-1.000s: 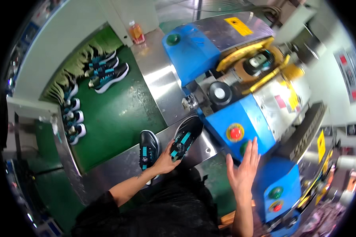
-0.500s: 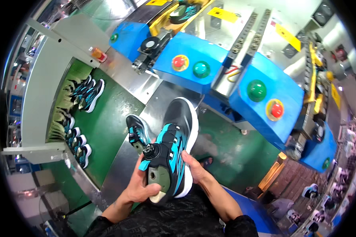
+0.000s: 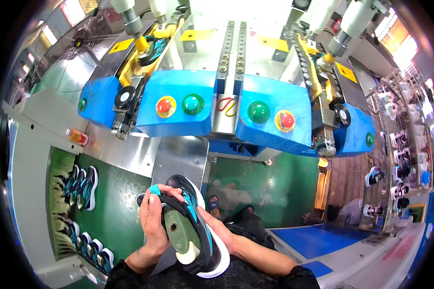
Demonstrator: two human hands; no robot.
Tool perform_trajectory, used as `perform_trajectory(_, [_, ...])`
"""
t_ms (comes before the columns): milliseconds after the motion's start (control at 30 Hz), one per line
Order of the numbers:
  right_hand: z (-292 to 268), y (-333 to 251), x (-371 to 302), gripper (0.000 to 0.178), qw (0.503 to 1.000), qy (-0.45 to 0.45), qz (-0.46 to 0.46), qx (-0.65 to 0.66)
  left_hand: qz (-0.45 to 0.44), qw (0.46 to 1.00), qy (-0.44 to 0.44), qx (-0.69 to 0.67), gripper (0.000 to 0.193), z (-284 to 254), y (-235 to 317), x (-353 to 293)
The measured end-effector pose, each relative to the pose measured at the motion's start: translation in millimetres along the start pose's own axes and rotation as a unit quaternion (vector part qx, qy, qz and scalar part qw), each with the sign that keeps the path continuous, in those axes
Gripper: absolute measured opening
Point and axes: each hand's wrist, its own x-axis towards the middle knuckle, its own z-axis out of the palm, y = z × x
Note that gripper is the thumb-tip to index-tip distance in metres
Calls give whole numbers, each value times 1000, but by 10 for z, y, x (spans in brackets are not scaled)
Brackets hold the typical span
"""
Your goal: The person picks up shoe uppers from a conveyor belt and places them into a lasting machine to press them onto shoe forms, then places the shoes onto a cooling rack.
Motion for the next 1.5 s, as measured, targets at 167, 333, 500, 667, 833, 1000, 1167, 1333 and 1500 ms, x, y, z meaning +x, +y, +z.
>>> perform_trajectory(167, [192,-54,14,60,994,50,-94,-1,12,999,-34,-39,35,-48,43,166])
perform_trajectory(333, [184,-213,-336,75,854,179,-390,-295,103,993,-29,47,43,-16,-46,321])
perform_trajectory(500, [567,-402,-1045,100,611,82,-400,-678,257,941,-9,222,53,495,46,531])
perform_trajectory(667, [176,-776,-1052,97,354,92,-660,-656,393,885,-171,182,49,1333,493,737])
perform_trajectory(833, [213,-1185,-1923,64,232,123,-763,-591,484,778,-332,223,51,2404,961,717])
perform_trajectory(1000, [-261,-1454,-2536,63,258,192,-808,-493,518,671,-492,199,48,3671,1011,669])
perform_trajectory(1167, [-1102,-1885,-3429,78,270,253,-880,-299,588,559,-577,95,20,5232,759,250])
perform_trajectory(1333, [-1890,-2136,-4993,62,134,451,-880,-64,472,560,-681,-4,17,6184,86,113])
perform_trajectory(1500, [-2560,-2166,-6850,49,-127,639,-756,57,245,657,-703,121,11,6483,-726,-17])
